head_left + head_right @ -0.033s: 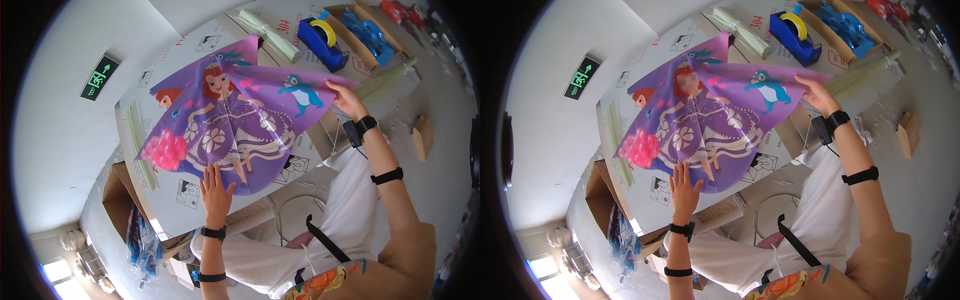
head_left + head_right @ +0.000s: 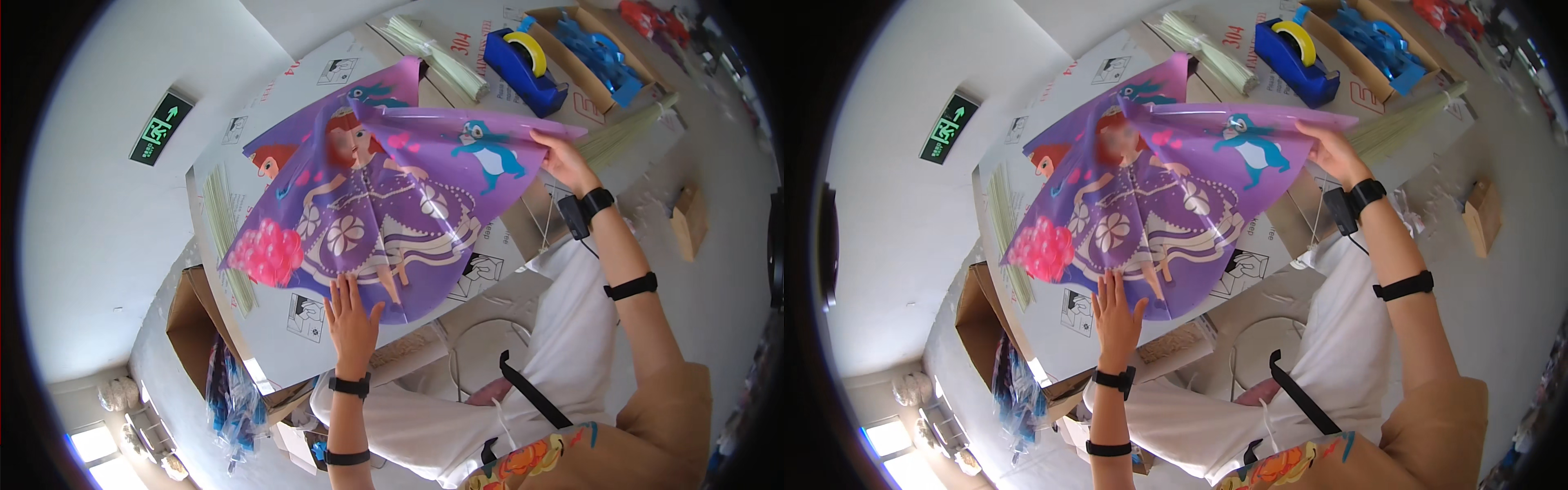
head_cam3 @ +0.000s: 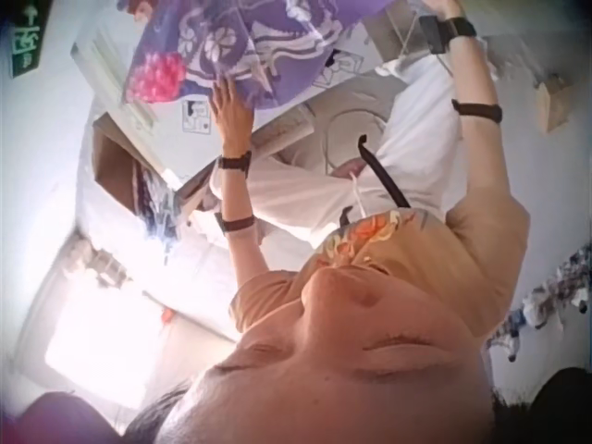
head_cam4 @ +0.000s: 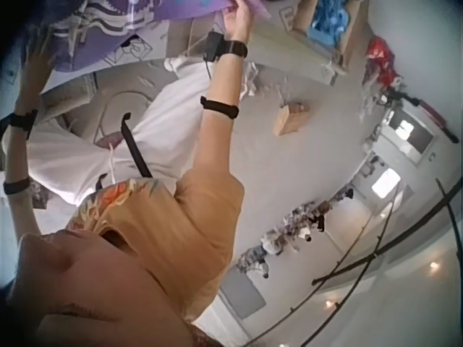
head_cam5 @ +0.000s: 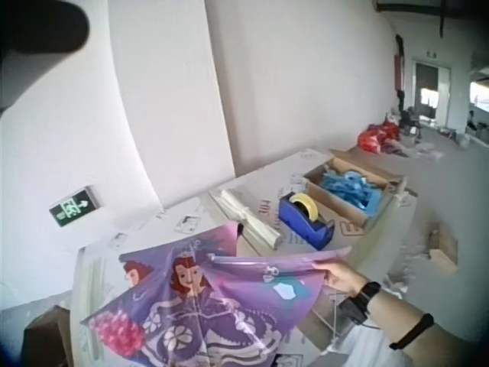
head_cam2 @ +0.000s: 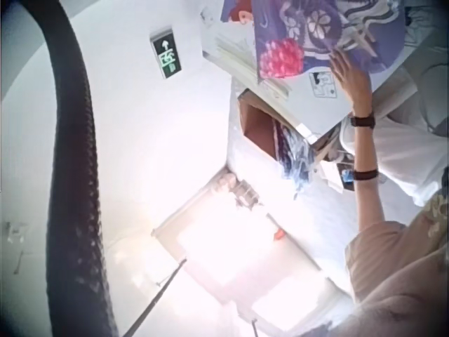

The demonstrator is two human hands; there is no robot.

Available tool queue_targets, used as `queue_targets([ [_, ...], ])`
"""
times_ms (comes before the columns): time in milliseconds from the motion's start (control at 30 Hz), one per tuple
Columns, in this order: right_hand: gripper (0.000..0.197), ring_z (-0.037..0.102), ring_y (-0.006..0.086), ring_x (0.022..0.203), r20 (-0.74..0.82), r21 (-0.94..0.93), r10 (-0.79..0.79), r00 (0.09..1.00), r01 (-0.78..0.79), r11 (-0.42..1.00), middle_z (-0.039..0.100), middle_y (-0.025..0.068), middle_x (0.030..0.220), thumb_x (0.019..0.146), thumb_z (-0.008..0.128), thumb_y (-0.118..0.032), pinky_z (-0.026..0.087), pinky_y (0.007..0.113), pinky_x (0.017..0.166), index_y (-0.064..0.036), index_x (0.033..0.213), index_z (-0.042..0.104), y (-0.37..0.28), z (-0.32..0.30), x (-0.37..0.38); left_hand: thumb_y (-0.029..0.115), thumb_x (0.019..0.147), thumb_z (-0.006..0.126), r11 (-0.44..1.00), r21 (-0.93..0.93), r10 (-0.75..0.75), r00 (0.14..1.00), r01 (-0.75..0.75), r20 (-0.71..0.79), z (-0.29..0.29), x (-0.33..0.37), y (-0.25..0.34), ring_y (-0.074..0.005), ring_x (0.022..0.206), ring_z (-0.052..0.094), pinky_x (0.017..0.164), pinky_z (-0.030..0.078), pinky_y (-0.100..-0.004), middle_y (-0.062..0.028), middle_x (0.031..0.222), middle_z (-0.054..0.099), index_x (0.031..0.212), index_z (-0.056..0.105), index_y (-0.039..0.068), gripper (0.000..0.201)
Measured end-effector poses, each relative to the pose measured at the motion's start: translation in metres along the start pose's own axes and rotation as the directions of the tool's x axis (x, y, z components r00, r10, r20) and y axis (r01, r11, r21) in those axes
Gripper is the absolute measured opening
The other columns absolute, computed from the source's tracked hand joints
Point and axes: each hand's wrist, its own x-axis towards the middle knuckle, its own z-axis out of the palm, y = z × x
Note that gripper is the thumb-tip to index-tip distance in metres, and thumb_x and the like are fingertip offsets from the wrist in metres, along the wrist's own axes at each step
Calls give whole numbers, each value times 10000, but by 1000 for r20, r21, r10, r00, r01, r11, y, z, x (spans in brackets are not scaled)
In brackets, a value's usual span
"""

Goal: Assembling kites by attaching blue ribbon tails to the kite sails using a tape dispenser.

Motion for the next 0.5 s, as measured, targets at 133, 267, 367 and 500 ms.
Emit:
queue_targets([
  [133, 286, 641, 151, 966, 4, 58, -14, 1000, 13, 998, 675, 26, 1082, 884, 724, -219, 497, 305, 839, -82, 1127, 657, 4, 8, 14, 393, 881, 661, 991, 32, -134, 991, 133, 25, 9, -42, 5, -366, 1431, 280, 1167, 216, -502, -208, 1510, 359, 1477, 324, -1, 790],
  [267, 266, 645, 169, 949, -102, 176, -69, 992, 86, 981, 675, 52, 1078, 895, 707, -204, 515, 324, 820, -57, 1109, 650, 19, 17, 31, 401, 891, 647, 988, -24, -151, 989, 151, 12, 10, -57, 12, -373, 1430, 277, 1165, 225, -497, -213, 1511, 354, 1477, 323, -3, 782],
  [367, 281, 648, 204, 967, -200, 60, -158, 967, 173, 983, 672, 108, 1047, 905, 683, -202, 517, 331, 839, -20, 1107, 614, 29, 10, 43, 397, 901, 633, 985, -40, -170, 985, 169, -18, 11, -47, 14, -381, 1402, 312, 1155, 246, -500, -224, 1488, 374, 1437, 368, -12, 724],
  [500, 584, 655, 310, 1021, -202, -819, -588, 783, 194, 540, 659, 201, 1061, 835, 708, -289, 509, 404, 850, 45, 1239, 452, 34, -10, 15, 309, 919, 626, 986, -145, -102, 979, 77, -174, 14, -32, 29, -383, 1285, 422, 1070, 343, -483, -221, 1369, 466, 1362, 435, -20, 583],
])
